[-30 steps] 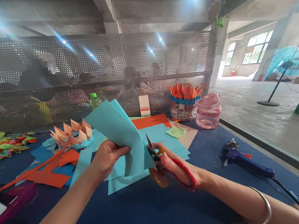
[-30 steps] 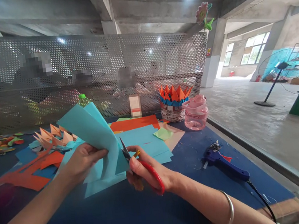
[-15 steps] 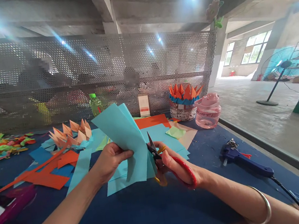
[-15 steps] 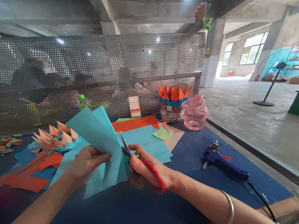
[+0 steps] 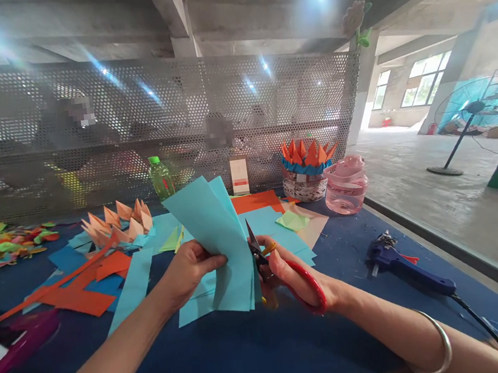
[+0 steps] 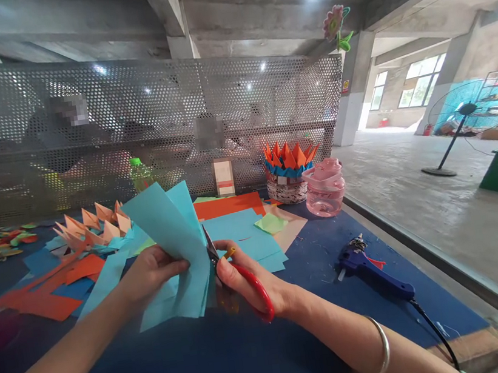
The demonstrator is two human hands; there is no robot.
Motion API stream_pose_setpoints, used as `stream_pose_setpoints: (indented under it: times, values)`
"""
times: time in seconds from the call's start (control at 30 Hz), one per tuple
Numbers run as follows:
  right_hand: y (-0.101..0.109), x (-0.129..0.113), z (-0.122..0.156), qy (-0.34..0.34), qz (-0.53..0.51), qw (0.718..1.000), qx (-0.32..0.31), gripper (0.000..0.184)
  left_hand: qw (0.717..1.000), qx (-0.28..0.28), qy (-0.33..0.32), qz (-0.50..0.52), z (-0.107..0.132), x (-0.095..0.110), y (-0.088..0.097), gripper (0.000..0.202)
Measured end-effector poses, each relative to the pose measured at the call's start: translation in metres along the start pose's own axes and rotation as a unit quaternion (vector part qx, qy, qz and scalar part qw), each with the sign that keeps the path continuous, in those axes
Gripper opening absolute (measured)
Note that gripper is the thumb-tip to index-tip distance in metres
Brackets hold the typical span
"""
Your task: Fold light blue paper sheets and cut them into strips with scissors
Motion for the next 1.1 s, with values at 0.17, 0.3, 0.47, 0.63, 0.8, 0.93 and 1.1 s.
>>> stream_pose_setpoints:
  times: [0.17, 0.3, 0.47, 0.63, 0.8, 0.93, 1.1]
  values:
    - [-0.001, -0.001, -0.001, 0.013, -0.005, 1.000, 0.007, 0.059, 1.000, 0.016, 0.006, -0.001, 0.000, 0.002, 0.002, 0.028]
    - [0.000, -0.002, -0.001, 0.015, -0.002, 1.000, -0.005, 0.058, 1.000, 0.014, 0.009, -0.006, 0.002, 0.002, -0.001, 0.028]
    - [0.001, 0.000, -0.001, 0.007, -0.003, 1.000, -0.006, 0.061, 0.999, -0.035, 0.023, -0.021, 0.003, -0.004, -0.007, 0.026]
    - [0.001, 0.003, 0.000, 0.022, -0.003, 1.000, 0.012, 0.060, 0.999, -0.042, 0.019, -0.006, 0.001, -0.006, -0.004, 0.027]
    - [0.003, 0.001, -0.001, 0.020, 0.003, 0.999, 0.030, 0.058, 0.999, -0.035, 0.023, -0.002, 0.002, -0.003, -0.006, 0.026]
    - [0.003, -0.004, -0.001, -0.026, 0.050, 0.998, 0.038, 0.047, 0.999, -0.029, 0.031, -0.021, 0.006, -0.001, -0.016, 0.025]
    - [0.002, -0.002, -0.004, 0.000, 0.132, 0.991, 0.035, 0.023, 0.999, -0.023, 0.029, -0.026, 0.008, -0.003, -0.022, 0.023]
Point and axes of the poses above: each hand's wrist, its own z-axis away from the middle knuckle, its own y-axis out of the back of the hand, x = y × z, the point moved 2 cm from there along -z, towards the middle knuckle, and after that the axes turned 15 degrees about y, right-handed, at the moved point
